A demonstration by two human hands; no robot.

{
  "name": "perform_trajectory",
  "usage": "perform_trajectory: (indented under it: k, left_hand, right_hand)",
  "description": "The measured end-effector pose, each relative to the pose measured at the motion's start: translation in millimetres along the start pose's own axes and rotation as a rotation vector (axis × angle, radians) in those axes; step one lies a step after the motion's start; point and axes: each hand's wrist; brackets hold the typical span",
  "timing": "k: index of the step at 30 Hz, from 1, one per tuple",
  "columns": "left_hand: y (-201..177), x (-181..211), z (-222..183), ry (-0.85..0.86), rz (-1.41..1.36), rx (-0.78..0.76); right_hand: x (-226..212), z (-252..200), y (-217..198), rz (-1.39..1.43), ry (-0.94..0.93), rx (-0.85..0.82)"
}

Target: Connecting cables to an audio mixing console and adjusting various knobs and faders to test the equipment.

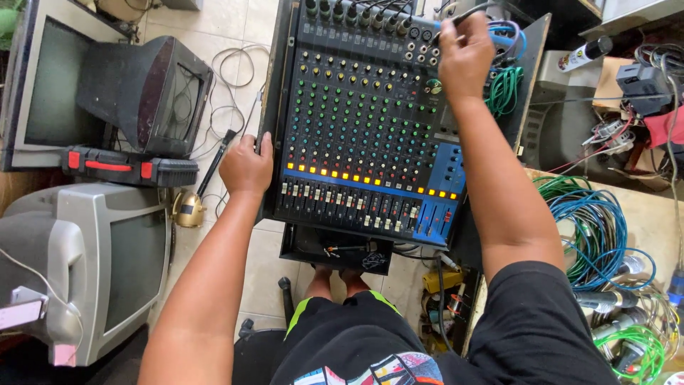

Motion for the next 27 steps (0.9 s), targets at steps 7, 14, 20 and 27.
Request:
perform_trajectory:
  k: [7, 14, 20, 27]
  left_hand:
    - [1, -1, 0, -0.015, -0.004, -0.025]
    - [-1, 3, -5, -0.088, -0.011, -0.071]
    - [0, 3, -5, -0.062, -0.009, -0.032]
    - [0, 2, -5, -0.069, -0.021, -0.046]
  right_hand:
    - [-44, -32, -33, -0.716, 0.399, -0.748]
    - [8, -81, -12, -0.62, 0.519, -0.755]
    - [8, -79, -5, -0.699, 0.567, -0.832]
    - [-7, -74, -4, -0.733, 0.547, -0.868]
Point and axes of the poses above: each hand's wrist, its own z-axis towards the middle knuckle, its own y-axis out of the palm, x = y × z, and after that the axes turned 7 degrees about -x, right-handed
